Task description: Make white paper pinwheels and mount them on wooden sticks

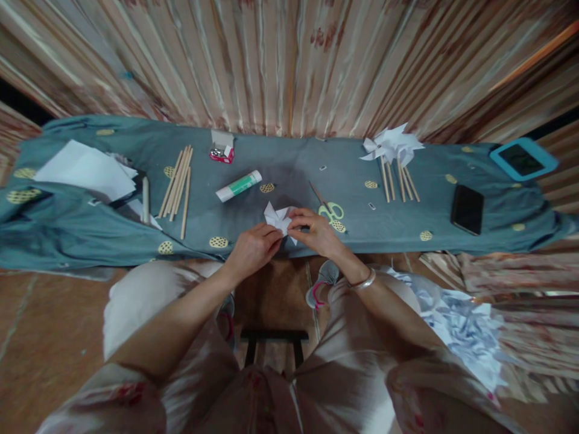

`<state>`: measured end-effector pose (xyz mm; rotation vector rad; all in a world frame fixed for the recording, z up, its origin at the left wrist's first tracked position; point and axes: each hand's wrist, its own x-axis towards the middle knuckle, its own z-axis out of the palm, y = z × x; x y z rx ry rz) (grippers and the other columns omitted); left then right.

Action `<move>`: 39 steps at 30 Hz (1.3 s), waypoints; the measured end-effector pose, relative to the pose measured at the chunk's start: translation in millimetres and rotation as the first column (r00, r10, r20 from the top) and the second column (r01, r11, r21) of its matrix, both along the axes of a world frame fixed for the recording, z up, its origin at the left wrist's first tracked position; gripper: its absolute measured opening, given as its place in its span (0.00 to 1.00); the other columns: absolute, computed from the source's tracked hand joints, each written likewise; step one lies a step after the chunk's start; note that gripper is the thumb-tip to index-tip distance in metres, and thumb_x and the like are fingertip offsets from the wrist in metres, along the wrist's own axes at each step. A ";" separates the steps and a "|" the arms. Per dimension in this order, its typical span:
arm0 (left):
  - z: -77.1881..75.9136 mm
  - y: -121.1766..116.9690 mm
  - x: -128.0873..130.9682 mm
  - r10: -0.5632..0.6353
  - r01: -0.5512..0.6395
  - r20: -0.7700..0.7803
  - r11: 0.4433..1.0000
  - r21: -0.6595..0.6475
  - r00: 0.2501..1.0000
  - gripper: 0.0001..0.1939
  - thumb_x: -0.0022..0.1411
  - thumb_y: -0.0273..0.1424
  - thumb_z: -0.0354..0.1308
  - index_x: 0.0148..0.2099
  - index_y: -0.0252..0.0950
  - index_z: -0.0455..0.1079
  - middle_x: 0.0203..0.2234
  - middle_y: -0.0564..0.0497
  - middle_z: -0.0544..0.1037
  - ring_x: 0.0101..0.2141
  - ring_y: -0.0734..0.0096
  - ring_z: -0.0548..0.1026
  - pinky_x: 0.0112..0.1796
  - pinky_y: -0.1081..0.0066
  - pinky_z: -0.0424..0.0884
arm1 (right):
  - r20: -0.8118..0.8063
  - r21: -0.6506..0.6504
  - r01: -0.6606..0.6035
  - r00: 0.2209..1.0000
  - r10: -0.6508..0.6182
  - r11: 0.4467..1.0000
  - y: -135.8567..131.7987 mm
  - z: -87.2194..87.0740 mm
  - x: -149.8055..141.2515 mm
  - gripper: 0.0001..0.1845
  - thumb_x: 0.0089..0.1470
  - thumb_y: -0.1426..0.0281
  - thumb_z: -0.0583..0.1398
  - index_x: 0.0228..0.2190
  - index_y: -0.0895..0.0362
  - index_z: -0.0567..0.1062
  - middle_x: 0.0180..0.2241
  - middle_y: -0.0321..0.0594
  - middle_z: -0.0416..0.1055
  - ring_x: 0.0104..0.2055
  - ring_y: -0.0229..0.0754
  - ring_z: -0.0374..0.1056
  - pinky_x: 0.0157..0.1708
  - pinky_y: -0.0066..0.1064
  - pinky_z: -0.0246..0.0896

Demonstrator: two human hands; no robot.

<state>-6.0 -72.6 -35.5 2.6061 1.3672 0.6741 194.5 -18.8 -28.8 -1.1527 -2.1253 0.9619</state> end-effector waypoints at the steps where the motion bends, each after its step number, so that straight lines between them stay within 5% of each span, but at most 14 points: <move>1: -0.2 0.0 -0.1 0.008 -0.008 0.019 1.000 -0.004 1.000 0.08 0.67 0.28 0.54 0.43 0.34 0.74 0.38 0.46 0.80 0.39 0.64 0.77 0.40 0.69 0.73 | 0.004 0.012 0.013 1.000 -0.013 1.000 0.0 -0.6 -1.6 0.05 0.52 0.74 0.63 0.27 0.54 0.79 0.45 0.42 0.75 0.50 0.44 0.72 0.53 0.37 0.65; 7: -1.2 -1.2 -1.1 0.033 -0.028 0.092 0.998 -0.050 0.995 0.14 0.68 0.28 0.53 0.54 0.35 0.71 0.40 0.45 0.80 0.41 0.64 0.77 0.41 0.67 0.74 | 0.044 0.056 0.078 0.996 -0.080 0.995 -1.3 -4.6 -9.9 0.05 0.51 0.74 0.62 0.27 0.54 0.78 0.44 0.41 0.75 0.50 0.45 0.72 0.53 0.38 0.64; 39: -6.8 4.9 -0.2 -0.013 0.017 0.211 1.000 -0.017 0.977 0.10 0.67 0.28 0.55 0.45 0.32 0.77 0.37 0.44 0.80 0.40 0.64 0.76 0.42 0.66 0.74 | 0.117 0.126 0.116 0.984 -0.130 0.985 -6.0 -3.1 -11.1 0.05 0.51 0.73 0.61 0.26 0.54 0.77 0.46 0.44 0.74 0.51 0.49 0.70 0.54 0.43 0.63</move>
